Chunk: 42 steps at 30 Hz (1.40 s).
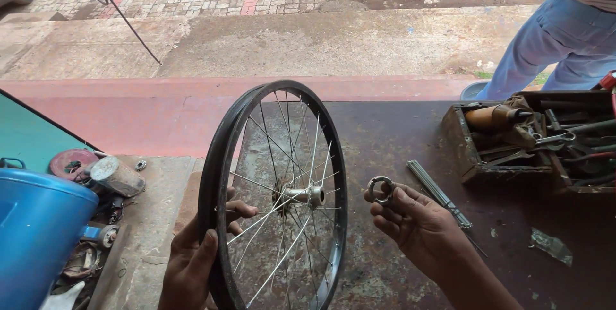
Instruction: Repairing a bicycle wheel by installing or adjusting spokes and the hub.
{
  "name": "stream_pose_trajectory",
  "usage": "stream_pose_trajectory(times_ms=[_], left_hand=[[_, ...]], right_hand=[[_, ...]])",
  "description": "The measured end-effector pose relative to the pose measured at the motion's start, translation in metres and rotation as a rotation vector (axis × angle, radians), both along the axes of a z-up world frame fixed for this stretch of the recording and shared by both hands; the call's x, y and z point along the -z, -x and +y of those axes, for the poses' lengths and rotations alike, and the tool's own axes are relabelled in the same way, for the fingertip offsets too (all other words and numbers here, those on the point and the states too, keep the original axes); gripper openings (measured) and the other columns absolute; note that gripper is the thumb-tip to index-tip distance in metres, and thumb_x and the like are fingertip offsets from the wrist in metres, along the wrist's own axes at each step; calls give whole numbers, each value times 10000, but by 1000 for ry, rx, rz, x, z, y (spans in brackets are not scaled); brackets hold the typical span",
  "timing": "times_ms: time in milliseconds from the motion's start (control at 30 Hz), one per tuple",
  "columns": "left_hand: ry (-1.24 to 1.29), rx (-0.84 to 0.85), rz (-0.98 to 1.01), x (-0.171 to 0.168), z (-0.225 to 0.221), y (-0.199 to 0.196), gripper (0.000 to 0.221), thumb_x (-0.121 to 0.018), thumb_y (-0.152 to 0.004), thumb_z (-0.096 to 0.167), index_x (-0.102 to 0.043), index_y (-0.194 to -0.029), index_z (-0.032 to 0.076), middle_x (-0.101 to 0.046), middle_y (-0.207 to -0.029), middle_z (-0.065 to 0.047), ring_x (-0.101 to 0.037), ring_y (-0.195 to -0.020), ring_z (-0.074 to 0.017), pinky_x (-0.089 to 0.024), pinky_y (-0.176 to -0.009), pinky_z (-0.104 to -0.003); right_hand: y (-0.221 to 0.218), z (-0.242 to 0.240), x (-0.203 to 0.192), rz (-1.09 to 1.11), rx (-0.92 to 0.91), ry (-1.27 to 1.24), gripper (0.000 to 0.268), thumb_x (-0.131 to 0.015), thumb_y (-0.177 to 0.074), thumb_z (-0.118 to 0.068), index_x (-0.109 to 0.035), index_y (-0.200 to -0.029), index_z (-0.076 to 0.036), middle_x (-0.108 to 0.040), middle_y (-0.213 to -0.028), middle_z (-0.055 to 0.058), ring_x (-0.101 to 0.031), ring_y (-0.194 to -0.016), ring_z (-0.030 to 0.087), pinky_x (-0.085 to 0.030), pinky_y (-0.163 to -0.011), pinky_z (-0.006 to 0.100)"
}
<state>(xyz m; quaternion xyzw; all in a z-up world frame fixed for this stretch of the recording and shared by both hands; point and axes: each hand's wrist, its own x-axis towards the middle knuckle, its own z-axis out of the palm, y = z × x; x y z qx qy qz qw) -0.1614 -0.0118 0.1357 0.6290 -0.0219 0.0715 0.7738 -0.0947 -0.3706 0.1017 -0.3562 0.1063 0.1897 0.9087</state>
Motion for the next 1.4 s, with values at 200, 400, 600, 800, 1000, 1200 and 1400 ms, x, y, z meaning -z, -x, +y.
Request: stream_pose_trajectory(times_ms=[200, 400, 600, 800, 1000, 1200, 1400], left_hand=[[10, 120, -57, 17, 27, 5, 495, -555, -1039, 318, -629, -1291, -102, -709, -1216, -264, -661, -1223, -331, -525, -1022, -464], [-9, 104, -167, 8, 26, 11, 596, -573, -1017, 367, -530, -1464, -24, -707, -1277, -259, -644, -1256, -378, -492, -1048, -517], [-258, -31, -85, -35, -17, 10, 755, -779, -805, 380, -553, -1433, 28, -723, -1139, -182, -694, -1178, -323, -546, -1009, -484], [-223, -137, -11, -52, -57, 12, 753, -796, -742, 333, -583, -1400, 35, -730, -1123, -154, -703, -1115, -291, -541, -974, -459], [-299, -168, -25, -54, -79, 34, 747, -814, -749, 339, -607, -1372, -19, -739, -1156, -178, -694, -1122, -277, -531, -974, -435], [-257, -176, -79, -46, -80, 43, 834, -804, -807, 494, -596, -1418, -34, -742, -1172, -184, -687, -1154, -273, -524, -1006, -424], [-293, -224, -64, -38, -70, 56, 855, -836, -838, 536, -585, -1441, -15, -754, -1185, -186, -706, -1161, -271, -550, -989, -426]], right_hand=[[0, 16, -7, -7, -34, 15, 366, -530, -1025, -181, -590, -1270, 84, -715, -1068, 213, -741, -925, 247, -630, -801, 350], [-18, 21, -20, -106, -174, 21, 424, -529, -1013, -170, -533, -1369, 61, -721, -1081, 190, -738, -932, 237, -622, -802, 381], [-39, 9, -36, -163, -264, 19, 543, -593, -960, -99, -493, -1479, 24, -717, -1066, 165, -726, -927, 239, -611, -819, 401], [-58, -22, -28, -235, -394, 36, 551, -637, -904, -69, -513, -1432, 28, -710, -1000, 124, -717, -906, 209, -613, -839, 384], [-68, -31, 25, -281, -533, -112, 321, -566, -1145, -270, -602, -1174, 48, -627, -792, 74, -612, -654, 152, -554, -590, 324], [-64, -14, -28, -186, -520, 123, 347, -545, -1023, -259, -676, -1102, 53, -681, -794, 111, -643, -659, 171, -568, -606, 352], [-66, -3, -26, -204, -599, 87, 311, -564, -1020, -221, -670, -1116, 55, -735, -886, 161, -695, -739, 203, -585, -653, 374]])
